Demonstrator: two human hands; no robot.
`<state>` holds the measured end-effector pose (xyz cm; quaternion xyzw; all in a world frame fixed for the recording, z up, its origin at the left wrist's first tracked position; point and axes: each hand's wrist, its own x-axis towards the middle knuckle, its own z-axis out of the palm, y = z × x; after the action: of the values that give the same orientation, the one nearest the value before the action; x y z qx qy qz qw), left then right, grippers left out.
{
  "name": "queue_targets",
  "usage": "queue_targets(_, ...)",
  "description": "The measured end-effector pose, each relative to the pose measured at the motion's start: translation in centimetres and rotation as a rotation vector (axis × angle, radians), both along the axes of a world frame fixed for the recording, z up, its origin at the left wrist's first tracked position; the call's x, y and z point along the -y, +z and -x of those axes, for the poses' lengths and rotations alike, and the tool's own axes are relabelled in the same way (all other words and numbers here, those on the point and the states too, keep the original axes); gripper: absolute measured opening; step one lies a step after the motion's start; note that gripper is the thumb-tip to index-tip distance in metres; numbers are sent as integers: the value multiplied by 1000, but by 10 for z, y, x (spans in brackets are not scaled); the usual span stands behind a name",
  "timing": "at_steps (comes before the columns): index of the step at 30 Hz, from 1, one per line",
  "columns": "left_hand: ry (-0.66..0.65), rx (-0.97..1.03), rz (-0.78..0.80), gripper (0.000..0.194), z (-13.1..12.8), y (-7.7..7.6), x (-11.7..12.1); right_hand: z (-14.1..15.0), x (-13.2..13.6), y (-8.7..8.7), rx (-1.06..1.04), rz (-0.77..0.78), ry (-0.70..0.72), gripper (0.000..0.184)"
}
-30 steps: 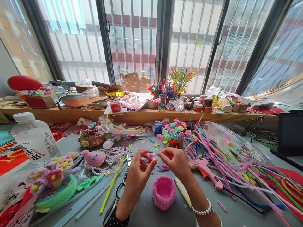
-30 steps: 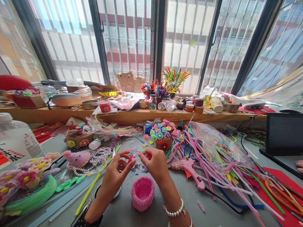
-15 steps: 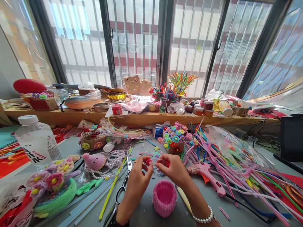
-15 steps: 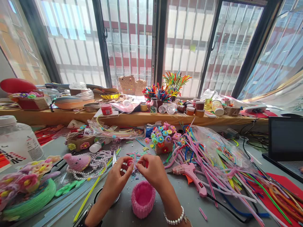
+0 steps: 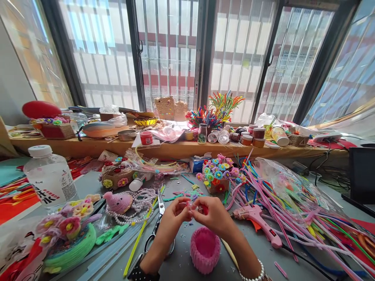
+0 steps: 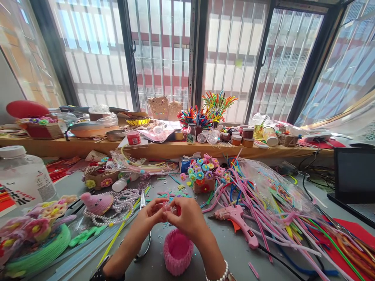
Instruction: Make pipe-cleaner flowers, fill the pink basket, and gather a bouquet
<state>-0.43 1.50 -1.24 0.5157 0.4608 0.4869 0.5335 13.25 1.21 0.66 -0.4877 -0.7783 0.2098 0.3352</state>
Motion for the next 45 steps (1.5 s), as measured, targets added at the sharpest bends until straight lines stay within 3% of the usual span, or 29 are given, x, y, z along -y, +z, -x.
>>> queue_targets(7, 49, -16, -13, 34, 4, 2, -2, 2, 0, 0, 59, -70, 22, 26)
queue_targets(19, -59, -39, 29, 33, 12, 2, -7, -4, -2, 0, -68, -37, 37, 27)
queue_targets(24, -18, -58, -43, 32, 11, -1, -8, -6, -3, 0, -119, -39, -22, 31)
queue_targets(31, -40, -130, -126, 30, 9, 12, 1, -7, -2, 2, -164, 0, 0, 32)
queue_targets(35, 36, -259, -306, 23, 8, 13, 7, -7, -1, 4, -157, -15, -10, 33)
queue_targets(45, 333, -846, -940, 23, 7, 1, 7, -6, -1, 1, -126, -81, -101, 22)
